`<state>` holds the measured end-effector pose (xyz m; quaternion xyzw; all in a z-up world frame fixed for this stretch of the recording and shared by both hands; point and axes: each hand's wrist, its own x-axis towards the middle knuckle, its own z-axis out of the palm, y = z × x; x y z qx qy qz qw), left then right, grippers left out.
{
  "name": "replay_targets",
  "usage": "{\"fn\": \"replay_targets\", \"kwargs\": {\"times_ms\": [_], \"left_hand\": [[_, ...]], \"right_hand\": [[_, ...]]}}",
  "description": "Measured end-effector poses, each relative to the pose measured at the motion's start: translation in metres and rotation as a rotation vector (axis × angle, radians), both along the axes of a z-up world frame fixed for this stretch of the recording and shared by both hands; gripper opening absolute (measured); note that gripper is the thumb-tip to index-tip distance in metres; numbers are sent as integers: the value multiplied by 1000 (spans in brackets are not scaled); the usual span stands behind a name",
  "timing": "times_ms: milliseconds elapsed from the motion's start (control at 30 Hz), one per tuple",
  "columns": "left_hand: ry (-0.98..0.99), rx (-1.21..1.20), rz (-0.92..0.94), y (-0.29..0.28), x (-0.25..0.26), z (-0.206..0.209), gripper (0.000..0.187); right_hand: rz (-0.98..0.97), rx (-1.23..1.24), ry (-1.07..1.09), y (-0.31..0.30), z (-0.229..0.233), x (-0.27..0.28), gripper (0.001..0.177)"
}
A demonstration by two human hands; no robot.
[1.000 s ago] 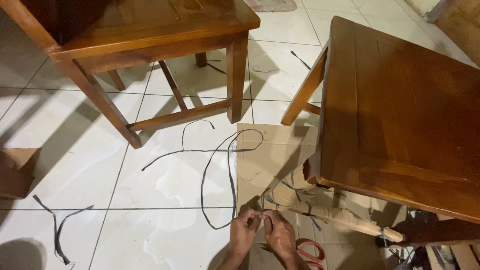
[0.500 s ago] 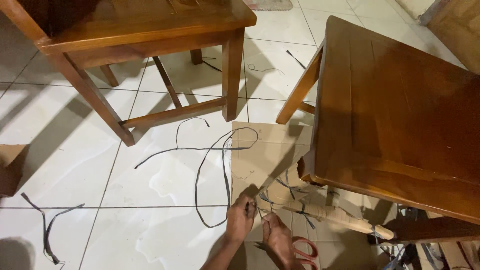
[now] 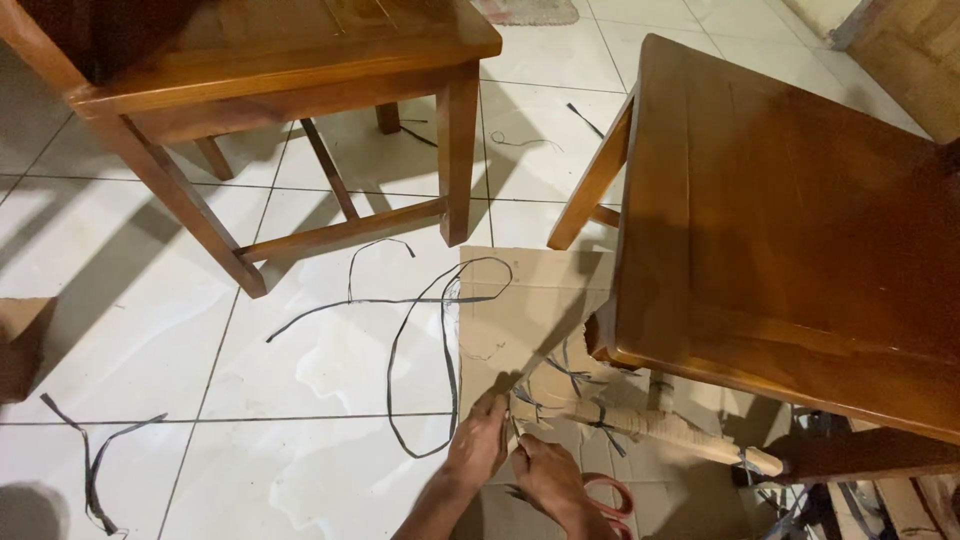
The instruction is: Wrapping a wooden chair leg with protective cardboard and securing it with plastic straps
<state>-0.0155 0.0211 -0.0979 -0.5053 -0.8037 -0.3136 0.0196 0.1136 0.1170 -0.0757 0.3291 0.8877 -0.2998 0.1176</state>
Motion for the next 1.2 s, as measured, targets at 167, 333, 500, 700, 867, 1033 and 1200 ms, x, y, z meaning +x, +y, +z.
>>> {"fn": "replay_targets", "kwargs": {"times_ms": [167, 333, 500, 700, 867, 1033, 1200], "left_hand": [[-311, -118, -10, 3, 2, -8, 69], [-326, 73, 22, 5, 1, -4, 32], [-477, 297, -62, -14, -1, 47, 59], [-961, 168, -274, -7, 9, 123, 82], [-808, 420, -277, 25, 1, 148, 96], [-835, 110, -155, 38, -1, 213, 104], [-920, 16, -89, 48, -4, 217, 117]], "right_hand": [[93, 87, -41, -2, 22, -3, 28], [58, 128, 82, -6, -17, 10, 26], [-12, 130, 186, -6, -35, 28, 19], [-161, 23, 345, -3, 23, 42, 27], [-506, 0, 362, -11, 85, 37, 38], [-620, -45, 545, -4, 149, 49, 33], [-746, -148, 824, 3, 174, 60, 33]]}}
